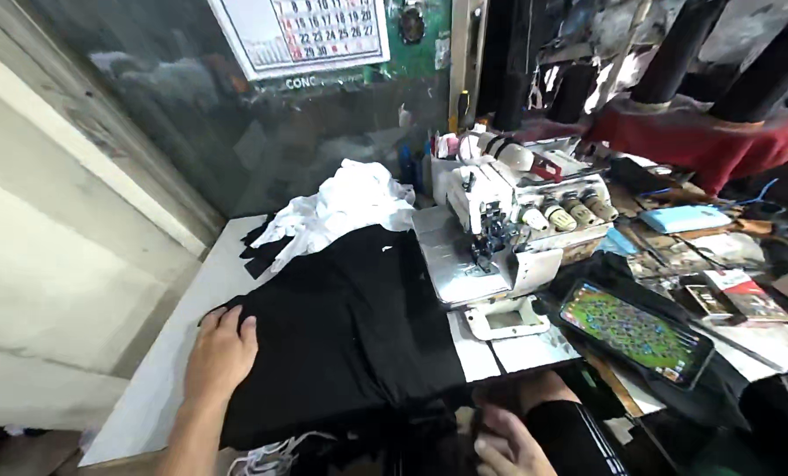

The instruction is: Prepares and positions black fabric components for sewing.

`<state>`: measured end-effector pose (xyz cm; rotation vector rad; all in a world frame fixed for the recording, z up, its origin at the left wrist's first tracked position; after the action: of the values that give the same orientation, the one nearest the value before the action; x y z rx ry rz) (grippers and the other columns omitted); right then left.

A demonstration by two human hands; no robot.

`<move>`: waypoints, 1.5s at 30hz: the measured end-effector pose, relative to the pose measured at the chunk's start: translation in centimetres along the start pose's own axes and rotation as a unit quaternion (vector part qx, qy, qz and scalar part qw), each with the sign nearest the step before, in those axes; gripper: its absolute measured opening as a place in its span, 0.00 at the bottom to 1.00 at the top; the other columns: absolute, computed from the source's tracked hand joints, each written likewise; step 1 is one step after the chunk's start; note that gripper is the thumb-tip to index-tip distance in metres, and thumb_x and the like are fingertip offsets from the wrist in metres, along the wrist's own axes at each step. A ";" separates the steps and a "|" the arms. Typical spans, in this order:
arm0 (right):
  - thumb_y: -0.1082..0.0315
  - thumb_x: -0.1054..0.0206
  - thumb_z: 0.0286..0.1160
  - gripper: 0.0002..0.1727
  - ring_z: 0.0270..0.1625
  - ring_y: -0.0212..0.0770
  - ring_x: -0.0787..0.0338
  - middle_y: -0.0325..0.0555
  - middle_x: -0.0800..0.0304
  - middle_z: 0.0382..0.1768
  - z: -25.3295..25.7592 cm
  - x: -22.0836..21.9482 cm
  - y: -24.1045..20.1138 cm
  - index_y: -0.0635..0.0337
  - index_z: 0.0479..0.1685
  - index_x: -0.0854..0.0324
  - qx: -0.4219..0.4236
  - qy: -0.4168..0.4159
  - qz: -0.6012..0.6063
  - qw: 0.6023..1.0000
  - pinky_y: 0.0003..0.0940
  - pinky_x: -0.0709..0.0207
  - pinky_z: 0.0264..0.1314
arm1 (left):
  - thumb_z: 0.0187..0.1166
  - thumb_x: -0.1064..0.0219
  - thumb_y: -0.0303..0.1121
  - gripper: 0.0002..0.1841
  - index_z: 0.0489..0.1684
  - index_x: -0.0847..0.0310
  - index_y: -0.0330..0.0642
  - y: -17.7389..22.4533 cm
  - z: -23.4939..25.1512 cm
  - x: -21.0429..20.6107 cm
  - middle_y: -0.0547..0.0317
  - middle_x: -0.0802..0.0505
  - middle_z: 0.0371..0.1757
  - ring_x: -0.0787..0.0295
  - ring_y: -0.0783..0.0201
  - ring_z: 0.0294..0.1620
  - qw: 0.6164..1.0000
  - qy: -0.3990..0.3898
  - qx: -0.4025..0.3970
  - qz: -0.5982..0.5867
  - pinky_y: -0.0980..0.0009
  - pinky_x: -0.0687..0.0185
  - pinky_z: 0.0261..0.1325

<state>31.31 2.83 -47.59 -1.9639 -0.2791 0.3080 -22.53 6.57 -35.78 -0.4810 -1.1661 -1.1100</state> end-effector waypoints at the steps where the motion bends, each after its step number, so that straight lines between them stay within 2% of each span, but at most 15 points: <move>1: 0.58 0.20 0.70 0.48 0.73 0.49 0.14 0.55 0.25 0.79 0.7 0.8 -0.3 0.60 0.89 0.43 0.018 0.047 -0.014 0.999 0.48 0.11 0.67 | 0.92 0.50 0.50 0.28 0.78 0.22 0.39 0.3 0.0 0.1 0.34 0.23 0.80 0.27 0.33 0.81 1.000 0.002 0.000 -0.004 0.29 0.32 0.77; 3: 0.56 0.17 0.65 0.55 0.83 0.46 0.24 0.59 0.33 0.85 2.3 -0.2 -1.5 0.65 0.91 0.47 0.082 0.073 -0.045 0.993 0.42 0.21 0.80 | 0.91 0.50 0.51 0.29 0.78 0.22 0.40 0.2 -0.1 0.4 0.35 0.22 0.81 0.28 0.34 0.82 1.000 -0.004 0.004 -0.010 0.29 0.32 0.77; 4: 0.55 0.17 0.65 0.52 0.81 0.46 0.23 0.59 0.30 0.82 3.1 -1.3 -2.1 0.68 0.87 0.41 0.123 0.069 -0.062 0.988 0.41 0.21 0.81 | 0.91 0.51 0.53 0.30 0.79 0.22 0.40 -0.2 -0.1 0.4 0.36 0.23 0.81 0.28 0.35 0.82 1.000 -0.008 0.005 -0.006 0.30 0.33 0.78; 7: 0.61 0.22 0.74 0.18 0.54 0.39 0.06 0.45 0.05 0.52 3.5 -4.2 -4.3 0.61 0.58 0.12 0.198 0.003 -0.035 0.979 0.41 0.10 0.61 | 0.92 0.55 0.56 0.33 0.81 0.24 0.39 -2.9 0.3 0.7 0.34 0.25 0.83 0.33 0.33 0.85 0.999 -0.014 0.020 0.027 0.30 0.40 0.83; 10: 0.68 0.30 0.81 0.11 0.51 0.42 0.04 0.46 0.04 0.48 0.8 -6.0 -5.7 0.63 0.56 0.13 0.208 -0.130 -0.009 0.969 0.45 0.09 0.60 | 0.93 0.57 0.54 0.33 0.83 0.27 0.37 -4.7 0.1 1.2 0.31 0.27 0.84 0.36 0.31 0.87 0.997 -0.022 0.062 0.045 0.26 0.49 0.85; 15: 0.66 0.31 0.83 0.11 0.47 0.42 0.04 0.47 0.04 0.45 0.0 -6.5 -4.4 0.64 0.53 0.12 0.186 -0.151 0.001 0.971 0.45 0.09 0.55 | 0.92 0.48 0.46 0.26 0.79 0.22 0.40 -2.9 0.6 2.2 0.28 0.25 0.81 0.35 0.24 0.83 0.989 -0.059 0.110 0.079 0.16 0.47 0.74; 17: 0.64 0.34 0.86 0.12 0.46 0.41 0.05 0.46 0.04 0.44 -0.1 -6.7 -4.6 0.63 0.53 0.11 0.184 -0.158 -0.006 0.970 0.44 0.09 0.54 | 0.83 0.33 0.41 0.20 0.69 0.15 0.42 0.9 0.8 4.7 0.23 0.27 0.80 0.40 0.17 0.82 0.996 -0.016 0.080 0.040 0.10 0.53 0.70; 19: 0.62 0.34 0.86 0.12 0.45 0.40 0.04 0.44 0.04 0.43 -0.1 -6.6 -4.7 0.61 0.52 0.11 0.186 -0.154 -0.020 0.970 0.43 0.09 0.53 | 0.82 0.33 0.40 0.18 0.65 0.14 0.42 7.9 0.6 6.9 0.27 0.23 0.77 0.33 0.20 0.78 0.999 0.031 -0.022 0.002 0.13 0.45 0.69; 22: 0.61 0.32 0.85 0.12 0.43 0.39 0.04 0.42 0.03 0.41 0.0 -6.6 -4.5 0.59 0.51 0.10 0.184 -0.140 -0.037 0.972 0.43 0.08 0.51 | 0.85 0.36 0.44 0.14 0.55 0.08 0.50 19.9 -0.9 6.9 0.51 0.10 0.64 0.17 0.46 0.69 0.983 0.022 -0.165 -0.074 0.31 0.30 0.71; 25: 0.60 0.31 0.84 0.11 0.43 0.39 0.04 0.42 0.04 0.41 -0.5 -6.7 -5.0 0.59 0.51 0.11 0.181 -0.145 -0.049 0.972 0.44 0.07 0.50 | 0.84 0.35 0.44 0.10 0.48 0.06 0.59 28.3 -3.0 4.9 0.70 0.07 0.52 0.13 0.65 0.60 0.955 -0.010 -0.259 -0.144 0.46 0.24 0.69; 33: 0.58 0.26 0.79 0.11 0.51 0.36 0.07 0.40 0.06 0.46 -0.3 -5.3 -5.5 0.57 0.44 0.07 0.246 -0.094 -0.094 0.960 0.40 0.10 0.57 | 0.79 0.30 0.47 0.05 0.42 0.07 0.67 30.3 -3.9 -2.3 0.78 0.09 0.47 0.15 0.70 0.56 0.946 -0.098 -0.271 -0.151 0.50 0.25 0.68; 36: 0.60 0.24 0.76 0.12 0.44 0.35 0.05 0.37 0.04 0.44 -0.4 -5.4 -5.4 0.55 0.52 0.10 0.225 -0.094 -0.066 0.968 0.40 0.07 0.49 | 0.79 0.30 0.46 0.05 0.41 0.08 0.66 30.0 -3.9 -1.9 0.79 0.10 0.48 0.16 0.71 0.57 0.944 -0.081 -0.262 -0.183 0.51 0.24 0.67; 39: 0.64 0.19 0.70 0.31 0.40 0.40 0.05 0.40 0.07 0.52 -1.1 -5.2 -6.1 0.55 0.74 0.24 0.203 -0.088 -0.047 0.974 0.43 0.05 0.41 | 0.81 0.33 0.46 0.07 0.43 0.08 0.63 30.2 -4.0 -0.7 0.78 0.09 0.52 0.17 0.69 0.61 0.943 -0.054 -0.262 -0.197 0.51 0.25 0.68; 41: 0.63 0.18 0.69 0.41 0.34 0.40 0.05 0.39 0.06 0.48 -1.3 -5.2 -6.5 0.49 0.85 0.32 0.201 -0.083 -0.059 0.974 0.44 0.05 0.36 | 0.81 0.34 0.46 0.08 0.43 0.08 0.64 30.4 -4.1 -0.1 0.79 0.10 0.54 0.19 0.69 0.64 0.942 -0.044 -0.266 -0.202 0.51 0.27 0.69; 45: 0.59 0.22 0.74 0.47 0.33 0.38 0.07 0.38 0.06 0.41 -1.6 -5.4 -7.3 0.43 0.95 0.44 0.228 -0.089 -0.111 0.963 0.43 0.07 0.39 | 0.78 0.32 0.45 0.06 0.40 0.07 0.64 30.7 -3.8 1.2 0.79 0.10 0.53 0.19 0.69 0.62 0.938 -0.004 -0.259 -0.231 0.54 0.26 0.68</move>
<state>26.39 2.54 -39.81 -1.4389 -0.4935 0.3664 6.17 16.08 -29.22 -0.6304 -1.0107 -1.8463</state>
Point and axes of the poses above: each hand's wrist, its own z-axis towards the middle knuckle, its own x-axis out of the back of the hand, y = z × x, the point moved 10 cm from there along z, towards the middle knuckle
